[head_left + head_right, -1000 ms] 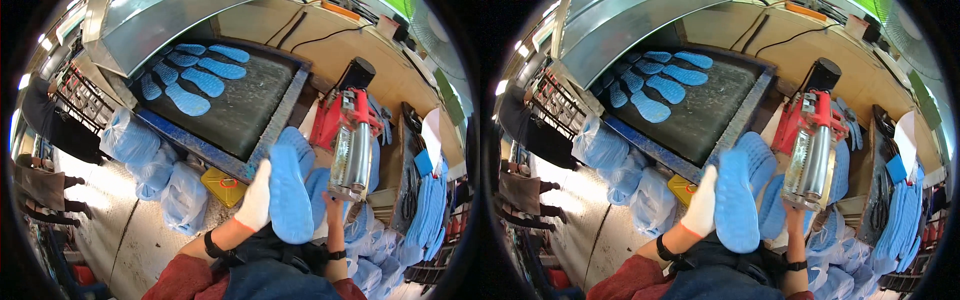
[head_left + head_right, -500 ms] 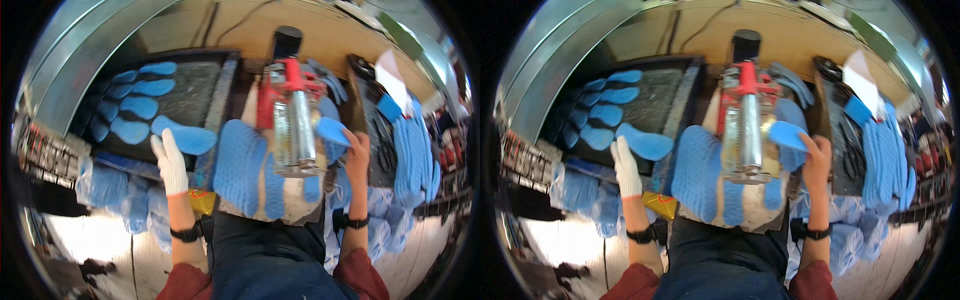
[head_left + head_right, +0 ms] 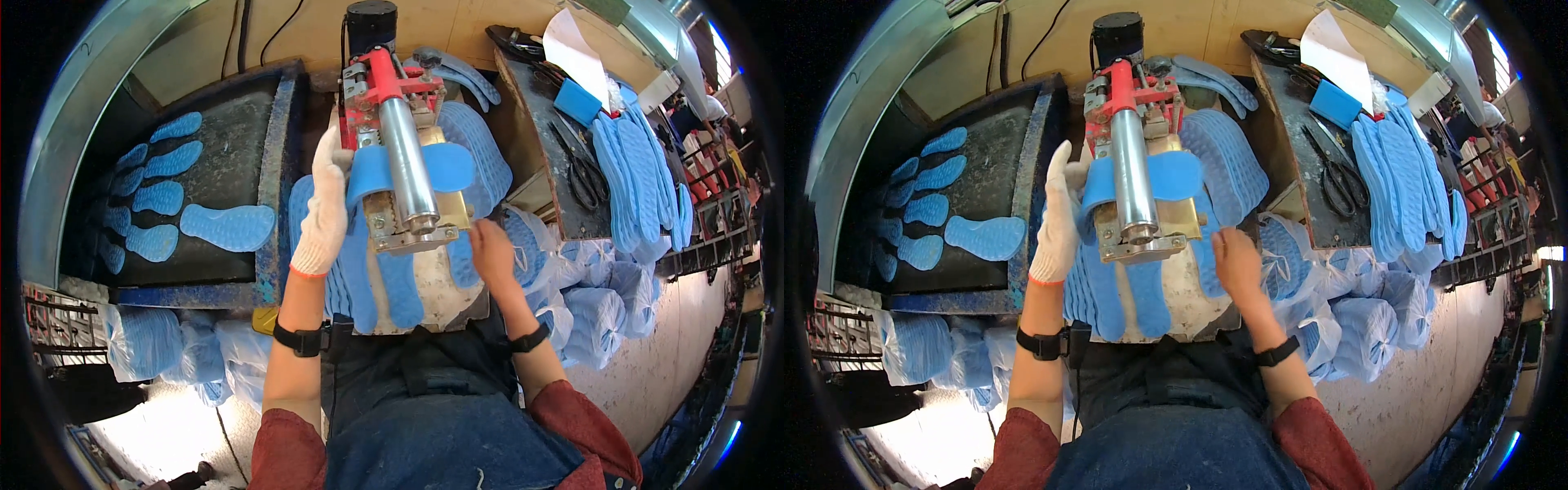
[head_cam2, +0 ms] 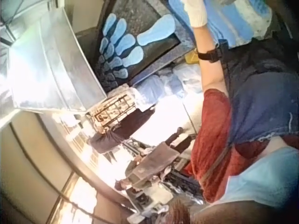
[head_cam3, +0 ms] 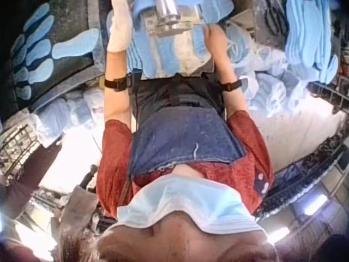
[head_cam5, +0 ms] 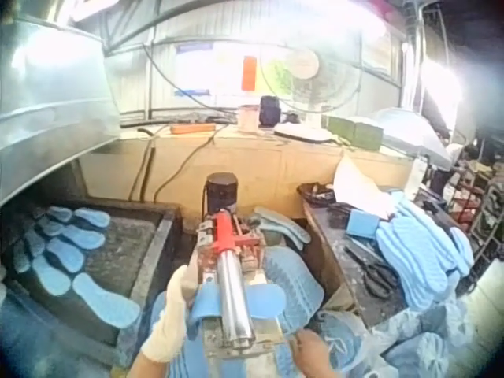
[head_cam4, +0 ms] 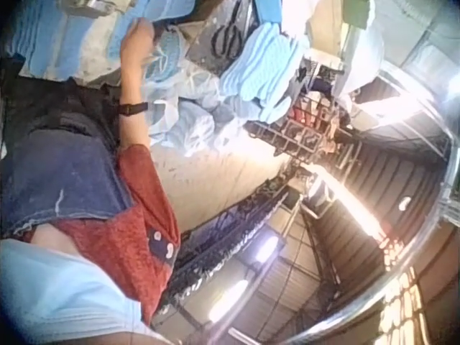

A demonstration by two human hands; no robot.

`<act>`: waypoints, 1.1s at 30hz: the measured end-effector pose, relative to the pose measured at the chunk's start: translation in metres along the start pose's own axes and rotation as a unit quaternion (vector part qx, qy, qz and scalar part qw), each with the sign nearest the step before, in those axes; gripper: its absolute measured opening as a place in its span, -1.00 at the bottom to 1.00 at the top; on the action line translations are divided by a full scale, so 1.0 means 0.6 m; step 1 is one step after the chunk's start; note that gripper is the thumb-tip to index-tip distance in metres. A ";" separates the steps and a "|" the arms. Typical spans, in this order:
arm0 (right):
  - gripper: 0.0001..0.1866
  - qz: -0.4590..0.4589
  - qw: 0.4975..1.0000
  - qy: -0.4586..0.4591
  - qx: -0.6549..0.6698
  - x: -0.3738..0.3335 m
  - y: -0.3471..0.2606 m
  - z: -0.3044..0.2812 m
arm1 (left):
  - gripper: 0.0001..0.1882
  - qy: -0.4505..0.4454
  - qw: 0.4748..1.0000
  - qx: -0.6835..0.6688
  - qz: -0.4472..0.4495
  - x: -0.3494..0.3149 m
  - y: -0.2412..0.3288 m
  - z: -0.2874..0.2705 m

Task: Applying adhesive to blue shoe soles using a roller machine and then sorting black shoe upper components.

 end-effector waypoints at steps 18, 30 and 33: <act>-0.46 0.156 0.723 -0.205 0.641 -0.026 0.011 0.069 | -0.52 0.208 0.936 0.281 -0.044 -0.161 0.164 -0.105; -0.56 -0.040 0.947 0.039 0.317 0.017 -0.026 -0.120 | -0.29 0.292 0.956 -0.018 -0.007 -0.085 0.053 -0.424; -0.51 -0.209 0.971 0.101 0.061 0.074 -0.078 -0.183 | -0.31 0.405 0.913 0.016 -0.044 -0.043 0.083 -0.236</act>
Point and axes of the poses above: each hand's wrist, its own x-axis towards the middle knuckle, its own z-axis out of the palm, y = z × x, the point moved 5 cm from there along x, towards the middle knuckle, and after that the axes turned 15 degrees about -y, right-handed, at the moved point
